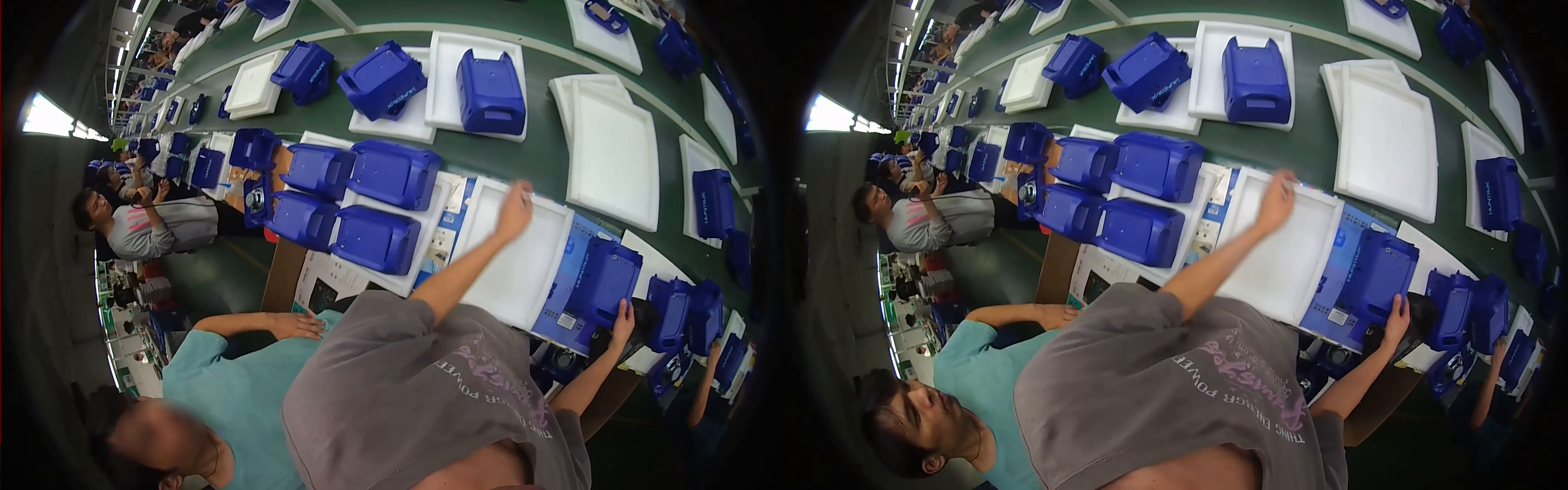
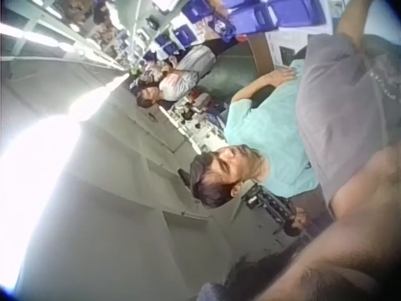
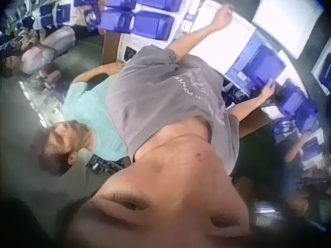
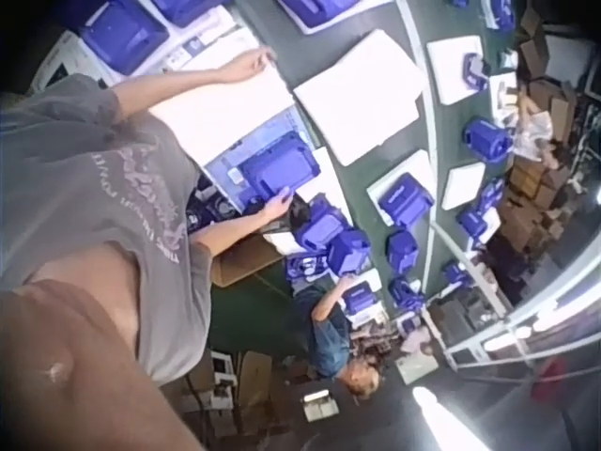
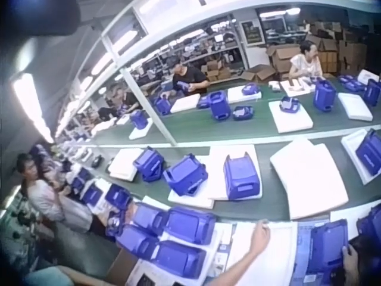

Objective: The person assembles speakers into plastic housings by hand on an industrial assembly line.

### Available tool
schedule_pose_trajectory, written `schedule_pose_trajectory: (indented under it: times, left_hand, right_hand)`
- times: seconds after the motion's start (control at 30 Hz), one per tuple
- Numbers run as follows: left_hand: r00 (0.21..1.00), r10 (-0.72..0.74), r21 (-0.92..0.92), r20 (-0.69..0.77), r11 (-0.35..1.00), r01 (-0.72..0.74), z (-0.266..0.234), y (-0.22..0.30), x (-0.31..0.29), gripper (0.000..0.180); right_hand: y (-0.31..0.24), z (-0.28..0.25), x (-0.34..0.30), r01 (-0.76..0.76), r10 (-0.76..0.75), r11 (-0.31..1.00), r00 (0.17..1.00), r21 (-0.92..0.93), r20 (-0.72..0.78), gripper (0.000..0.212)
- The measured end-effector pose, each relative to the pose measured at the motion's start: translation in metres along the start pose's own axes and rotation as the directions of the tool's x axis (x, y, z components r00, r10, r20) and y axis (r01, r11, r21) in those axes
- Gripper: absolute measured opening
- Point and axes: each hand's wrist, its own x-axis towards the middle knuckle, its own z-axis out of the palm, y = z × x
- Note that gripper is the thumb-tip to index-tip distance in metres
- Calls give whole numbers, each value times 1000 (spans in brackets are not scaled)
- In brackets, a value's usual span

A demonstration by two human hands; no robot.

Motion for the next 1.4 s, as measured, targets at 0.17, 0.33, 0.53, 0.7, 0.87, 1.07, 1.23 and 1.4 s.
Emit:
schedule_pose_trajectory:
  times: [0.17,0.33,0.53,0.7,0.87,1.07,1.23,1.4]
  left_hand:
    - [922,356,515,-151,825,-234,-82,36,125,42]
    - [992,60,756,111,643,-123,-91,22,192,56]
    - [964,229,570,134,779,-263,-112,11,212,54]
    - [981,195,316,-22,932,-178,-131,55,163,48]
    - [998,42,-237,44,971,-31,-159,101,44,30]
    - [951,169,-68,257,985,-157,-132,140,-69,20]
    - [790,217,-59,573,973,-224,-104,161,-117,26]
    - [510,365,-93,779,872,-481,-90,181,-145,36]
  right_hand:
    - [5,-9,11,-21,23,999,998,36,-53,61]
    - [17,-18,13,-112,113,994,992,5,-58,64]
    - [-27,6,4,-113,115,993,988,30,-101,57]
    - [-16,-5,16,18,-63,981,972,-193,-228,49]
    - [-120,27,-55,414,-380,910,818,-16,-433,32]
    - [-215,76,-144,-131,-311,727,812,674,494,76]
    - [-185,65,-138,-14,-137,870,954,493,268,92]
    - [-152,25,-148,-80,48,953,992,293,116,102]
